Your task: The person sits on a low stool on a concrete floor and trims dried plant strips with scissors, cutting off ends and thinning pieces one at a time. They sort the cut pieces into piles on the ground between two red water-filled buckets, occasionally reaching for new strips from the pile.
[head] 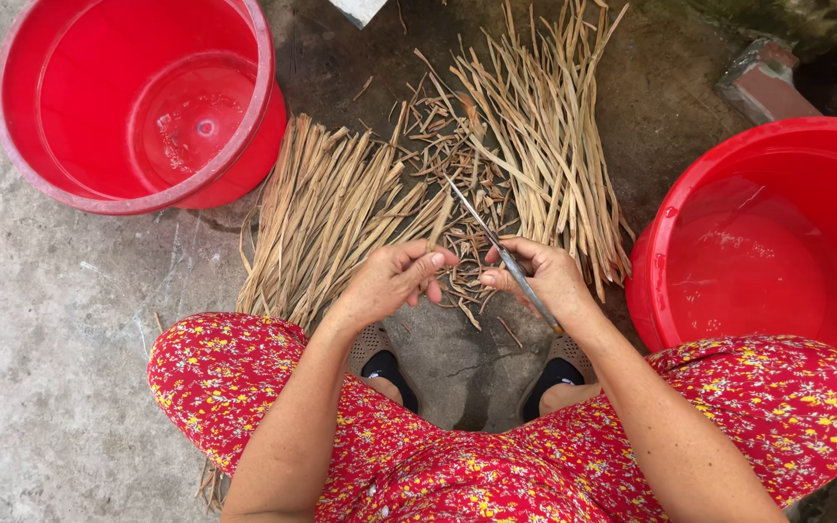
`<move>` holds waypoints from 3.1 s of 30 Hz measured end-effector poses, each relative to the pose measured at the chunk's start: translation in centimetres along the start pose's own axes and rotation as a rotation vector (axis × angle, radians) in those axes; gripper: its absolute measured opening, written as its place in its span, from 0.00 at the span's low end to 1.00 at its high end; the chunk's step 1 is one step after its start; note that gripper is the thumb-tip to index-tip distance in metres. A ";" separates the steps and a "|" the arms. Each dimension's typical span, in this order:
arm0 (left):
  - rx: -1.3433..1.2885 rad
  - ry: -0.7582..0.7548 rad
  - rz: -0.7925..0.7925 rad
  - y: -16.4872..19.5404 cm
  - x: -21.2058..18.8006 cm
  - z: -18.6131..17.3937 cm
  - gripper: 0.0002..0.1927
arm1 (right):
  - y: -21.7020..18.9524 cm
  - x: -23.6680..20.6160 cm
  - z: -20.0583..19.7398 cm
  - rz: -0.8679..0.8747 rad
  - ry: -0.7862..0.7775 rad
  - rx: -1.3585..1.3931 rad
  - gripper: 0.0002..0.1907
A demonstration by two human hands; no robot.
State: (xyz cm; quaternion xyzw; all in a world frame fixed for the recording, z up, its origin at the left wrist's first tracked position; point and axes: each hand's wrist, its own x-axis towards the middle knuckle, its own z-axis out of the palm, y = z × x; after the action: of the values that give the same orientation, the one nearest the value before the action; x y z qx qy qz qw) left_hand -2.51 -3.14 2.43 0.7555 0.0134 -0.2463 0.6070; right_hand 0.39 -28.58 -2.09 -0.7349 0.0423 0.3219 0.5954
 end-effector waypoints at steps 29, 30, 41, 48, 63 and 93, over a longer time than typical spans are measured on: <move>-0.458 0.635 0.280 -2.7 0.7 -6.7 0.19 | -6.9 5.8 -11.7 -0.489 0.527 -0.178 0.19; -0.441 0.668 0.269 -3.0 1.1 -7.2 0.18 | -7.7 5.9 -13.3 -0.479 0.584 -0.226 0.21; 0.424 0.750 -0.243 -13.5 10.8 -9.9 0.16 | -4.5 2.6 -16.3 -0.226 0.272 -0.386 0.24; 0.798 0.948 -0.659 -21.4 13.7 -9.2 0.35 | 5.4 5.1 -24.5 -0.169 0.230 -0.484 0.25; 0.880 0.894 -0.557 -25.0 14.0 -5.6 0.18 | 13.4 -1.8 -28.6 -0.049 0.211 -0.434 0.30; -0.456 0.614 0.309 -8.8 -6.4 8.9 0.12 | -3.3 -9.8 -0.4 -0.471 0.219 0.432 0.17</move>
State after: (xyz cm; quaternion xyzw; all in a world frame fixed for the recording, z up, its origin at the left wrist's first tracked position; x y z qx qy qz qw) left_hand -14.16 -7.28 -4.34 0.6330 0.1346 0.0941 0.7565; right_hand -5.68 -31.11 5.86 -0.6115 0.0024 0.0781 0.7874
